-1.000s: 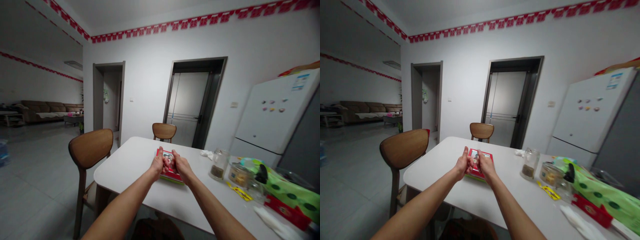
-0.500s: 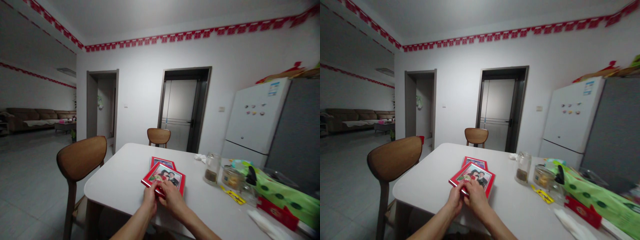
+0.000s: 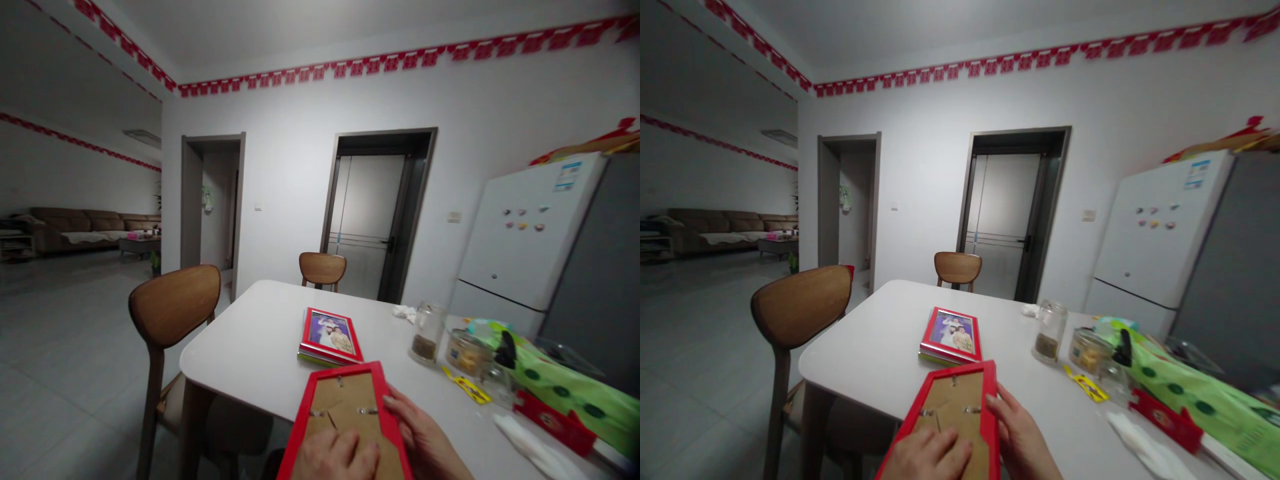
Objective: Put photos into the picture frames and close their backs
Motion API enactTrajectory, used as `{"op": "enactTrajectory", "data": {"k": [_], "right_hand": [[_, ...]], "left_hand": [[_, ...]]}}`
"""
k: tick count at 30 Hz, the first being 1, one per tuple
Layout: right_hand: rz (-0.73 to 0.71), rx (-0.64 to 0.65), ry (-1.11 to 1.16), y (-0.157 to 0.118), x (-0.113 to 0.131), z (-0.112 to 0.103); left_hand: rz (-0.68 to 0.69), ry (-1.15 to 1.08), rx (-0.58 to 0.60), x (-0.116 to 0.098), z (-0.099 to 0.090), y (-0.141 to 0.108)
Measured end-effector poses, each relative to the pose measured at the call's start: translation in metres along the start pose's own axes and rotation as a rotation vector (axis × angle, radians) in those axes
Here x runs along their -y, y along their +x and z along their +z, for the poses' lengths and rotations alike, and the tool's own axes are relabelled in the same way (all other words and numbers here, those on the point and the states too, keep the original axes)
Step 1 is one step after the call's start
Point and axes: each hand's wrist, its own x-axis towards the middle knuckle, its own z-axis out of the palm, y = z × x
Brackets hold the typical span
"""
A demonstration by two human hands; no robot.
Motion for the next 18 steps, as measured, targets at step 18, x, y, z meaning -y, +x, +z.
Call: {"op": "enactTrajectory", "data": {"k": [18], "right_hand": [[-0.287,-0.25,-1.35,0.053,-0.054,-0.045]], "left_hand": [[0.029,-0.08,0.602,-0.004,0.034,-0.013]]}}
